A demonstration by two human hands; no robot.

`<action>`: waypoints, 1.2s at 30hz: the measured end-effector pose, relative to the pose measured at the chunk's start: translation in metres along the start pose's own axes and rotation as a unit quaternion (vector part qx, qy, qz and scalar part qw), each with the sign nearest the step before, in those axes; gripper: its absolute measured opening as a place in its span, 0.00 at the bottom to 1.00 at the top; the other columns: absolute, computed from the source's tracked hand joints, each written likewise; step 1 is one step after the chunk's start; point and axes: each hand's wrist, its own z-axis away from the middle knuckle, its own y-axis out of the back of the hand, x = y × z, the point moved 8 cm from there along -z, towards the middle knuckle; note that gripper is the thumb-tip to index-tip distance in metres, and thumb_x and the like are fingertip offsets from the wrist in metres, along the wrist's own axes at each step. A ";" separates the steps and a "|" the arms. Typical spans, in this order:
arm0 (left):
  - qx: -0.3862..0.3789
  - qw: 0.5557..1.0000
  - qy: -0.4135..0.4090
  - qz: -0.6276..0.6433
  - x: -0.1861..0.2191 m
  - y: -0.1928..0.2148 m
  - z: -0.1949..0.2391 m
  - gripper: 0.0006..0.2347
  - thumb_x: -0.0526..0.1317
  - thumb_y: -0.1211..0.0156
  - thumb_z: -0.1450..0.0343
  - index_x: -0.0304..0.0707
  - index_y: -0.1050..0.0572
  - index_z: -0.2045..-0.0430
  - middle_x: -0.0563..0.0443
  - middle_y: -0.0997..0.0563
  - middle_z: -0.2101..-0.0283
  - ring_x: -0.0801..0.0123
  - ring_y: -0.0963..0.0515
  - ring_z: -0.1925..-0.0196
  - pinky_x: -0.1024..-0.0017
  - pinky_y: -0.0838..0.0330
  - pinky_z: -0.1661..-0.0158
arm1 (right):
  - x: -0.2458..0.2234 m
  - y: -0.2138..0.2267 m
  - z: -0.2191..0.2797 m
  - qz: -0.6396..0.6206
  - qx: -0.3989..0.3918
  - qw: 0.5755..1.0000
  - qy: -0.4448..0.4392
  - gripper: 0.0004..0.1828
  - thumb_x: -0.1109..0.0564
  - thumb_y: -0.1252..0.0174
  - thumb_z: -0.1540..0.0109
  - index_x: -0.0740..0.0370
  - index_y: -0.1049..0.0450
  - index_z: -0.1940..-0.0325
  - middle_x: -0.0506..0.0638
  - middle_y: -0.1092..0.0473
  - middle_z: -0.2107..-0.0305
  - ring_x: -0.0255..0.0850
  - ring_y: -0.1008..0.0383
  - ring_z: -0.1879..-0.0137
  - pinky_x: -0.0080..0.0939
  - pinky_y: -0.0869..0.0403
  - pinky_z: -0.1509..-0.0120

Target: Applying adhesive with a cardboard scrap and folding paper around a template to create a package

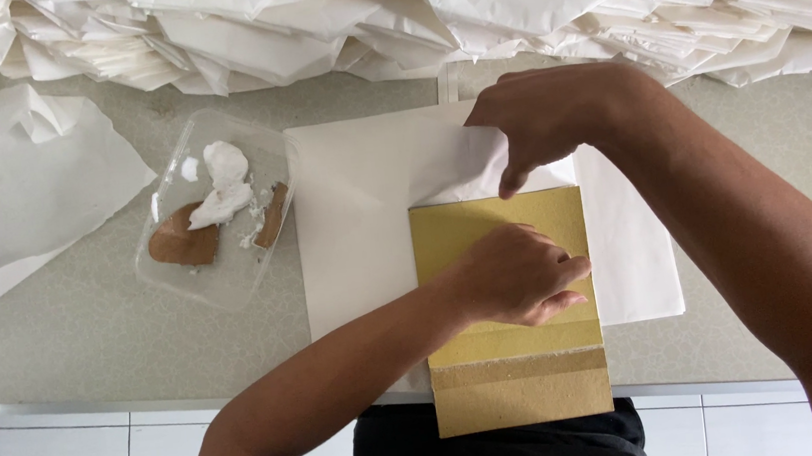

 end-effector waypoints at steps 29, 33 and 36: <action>0.348 0.862 0.318 -0.188 -0.066 0.079 0.112 0.14 0.45 0.32 0.33 0.41 0.30 0.63 0.52 0.30 0.66 0.63 0.23 0.66 0.68 0.24 0.69 | 0.006 -0.012 -0.023 0.035 0.098 0.990 0.093 0.21 0.58 0.36 0.40 0.64 0.23 0.42 0.64 0.21 0.59 0.63 0.18 0.54 0.63 0.26 0.41; 0.350 0.869 0.286 -0.204 -0.063 0.086 0.108 0.09 0.42 0.32 0.32 0.41 0.27 0.68 0.52 0.26 0.71 0.63 0.21 0.70 0.66 0.24 0.69 | 0.016 -0.018 -0.030 0.048 0.116 0.987 0.096 0.18 0.59 0.39 0.39 0.63 0.22 0.45 0.62 0.20 0.63 0.60 0.17 0.62 0.59 0.27 0.42; 0.352 0.874 0.266 -0.202 -0.063 0.086 0.106 0.08 0.42 0.33 0.31 0.43 0.26 0.69 0.55 0.25 0.72 0.65 0.20 0.71 0.66 0.24 0.69 | 0.019 -0.020 -0.024 0.032 0.116 0.989 0.083 0.18 0.58 0.41 0.37 0.62 0.21 0.43 0.58 0.20 0.70 0.44 0.27 0.81 0.48 0.25 0.51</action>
